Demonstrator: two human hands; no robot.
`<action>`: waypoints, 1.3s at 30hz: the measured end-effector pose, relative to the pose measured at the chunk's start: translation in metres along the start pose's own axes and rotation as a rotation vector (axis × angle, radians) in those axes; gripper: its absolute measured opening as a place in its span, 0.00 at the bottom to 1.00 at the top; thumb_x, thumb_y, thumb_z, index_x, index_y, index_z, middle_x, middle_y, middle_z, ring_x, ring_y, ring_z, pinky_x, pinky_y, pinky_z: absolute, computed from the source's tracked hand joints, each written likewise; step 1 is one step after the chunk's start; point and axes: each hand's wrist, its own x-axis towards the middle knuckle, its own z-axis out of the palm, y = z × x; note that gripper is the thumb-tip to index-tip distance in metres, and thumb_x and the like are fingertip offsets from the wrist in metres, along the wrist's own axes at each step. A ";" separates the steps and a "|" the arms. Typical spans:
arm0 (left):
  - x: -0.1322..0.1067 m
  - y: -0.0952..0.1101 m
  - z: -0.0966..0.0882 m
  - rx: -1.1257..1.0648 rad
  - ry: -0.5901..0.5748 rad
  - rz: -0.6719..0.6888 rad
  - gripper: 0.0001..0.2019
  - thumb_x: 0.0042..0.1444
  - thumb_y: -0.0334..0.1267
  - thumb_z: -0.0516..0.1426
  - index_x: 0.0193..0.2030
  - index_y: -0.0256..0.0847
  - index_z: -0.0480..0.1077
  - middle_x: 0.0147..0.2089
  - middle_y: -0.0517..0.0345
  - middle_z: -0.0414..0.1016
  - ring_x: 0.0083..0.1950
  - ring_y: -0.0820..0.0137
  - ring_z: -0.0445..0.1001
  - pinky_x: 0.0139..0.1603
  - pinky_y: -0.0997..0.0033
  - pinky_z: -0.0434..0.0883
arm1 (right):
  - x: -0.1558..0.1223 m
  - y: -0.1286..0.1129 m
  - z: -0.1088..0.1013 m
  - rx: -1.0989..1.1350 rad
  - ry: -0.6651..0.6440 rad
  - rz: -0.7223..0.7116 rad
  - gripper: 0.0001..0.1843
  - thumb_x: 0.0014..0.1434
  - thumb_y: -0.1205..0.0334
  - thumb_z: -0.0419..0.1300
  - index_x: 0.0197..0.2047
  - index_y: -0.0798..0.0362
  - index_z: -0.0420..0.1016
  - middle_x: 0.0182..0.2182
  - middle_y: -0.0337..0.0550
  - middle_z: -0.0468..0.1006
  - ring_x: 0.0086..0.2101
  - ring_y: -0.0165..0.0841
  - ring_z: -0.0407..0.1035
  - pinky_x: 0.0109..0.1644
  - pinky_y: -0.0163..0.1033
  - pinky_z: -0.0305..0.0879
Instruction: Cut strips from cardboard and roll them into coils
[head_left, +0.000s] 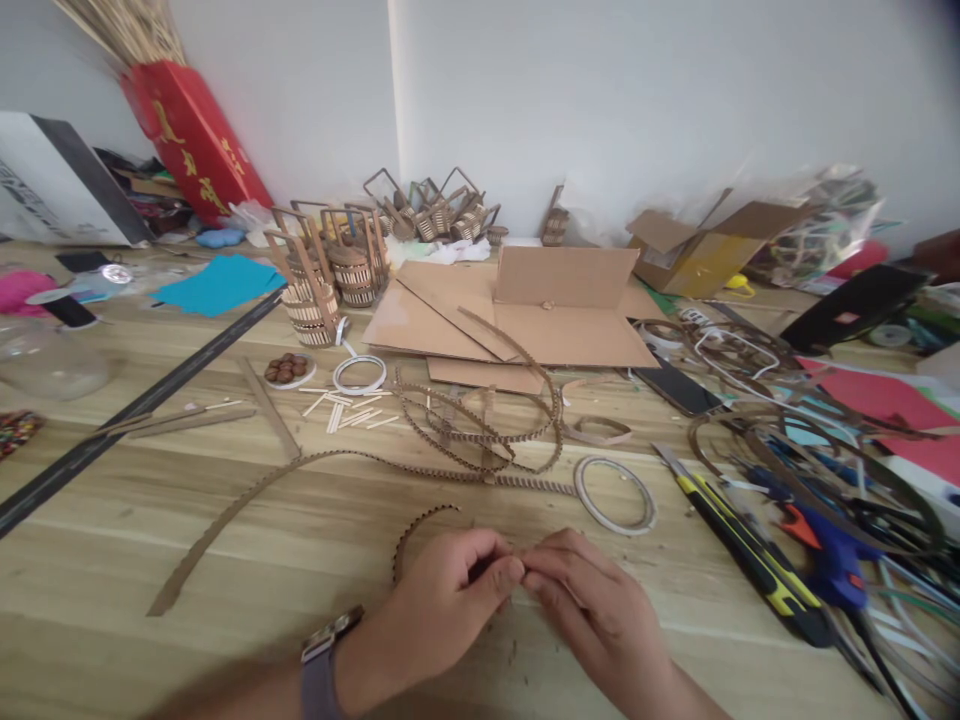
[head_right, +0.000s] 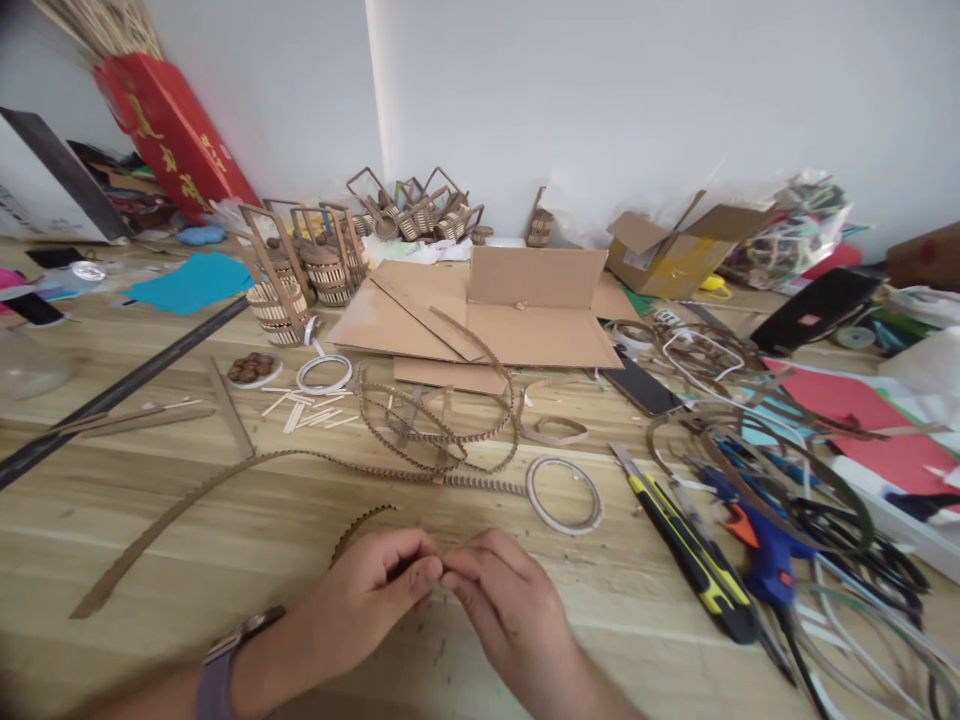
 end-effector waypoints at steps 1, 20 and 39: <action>0.000 0.000 0.000 -0.012 -0.009 0.003 0.20 0.63 0.53 0.50 0.30 0.38 0.68 0.27 0.61 0.66 0.30 0.71 0.64 0.30 0.74 0.59 | 0.000 0.000 -0.001 -0.006 0.005 -0.004 0.09 0.65 0.66 0.56 0.40 0.49 0.77 0.28 0.41 0.77 0.29 0.29 0.74 0.32 0.29 0.72; -0.007 0.013 0.001 0.193 0.081 0.152 0.18 0.67 0.41 0.48 0.28 0.39 0.69 0.28 0.62 0.71 0.32 0.72 0.69 0.35 0.77 0.61 | 0.001 0.003 0.003 0.117 0.068 0.021 0.09 0.64 0.58 0.59 0.32 0.49 0.75 0.24 0.37 0.74 0.25 0.27 0.71 0.28 0.28 0.67; -0.010 -0.002 0.007 0.483 0.291 0.378 0.12 0.67 0.35 0.48 0.37 0.41 0.71 0.37 0.56 0.77 0.39 0.66 0.75 0.42 0.68 0.69 | 0.000 0.000 0.002 0.144 0.028 0.054 0.10 0.62 0.68 0.58 0.45 0.49 0.79 0.28 0.40 0.79 0.28 0.29 0.75 0.31 0.29 0.72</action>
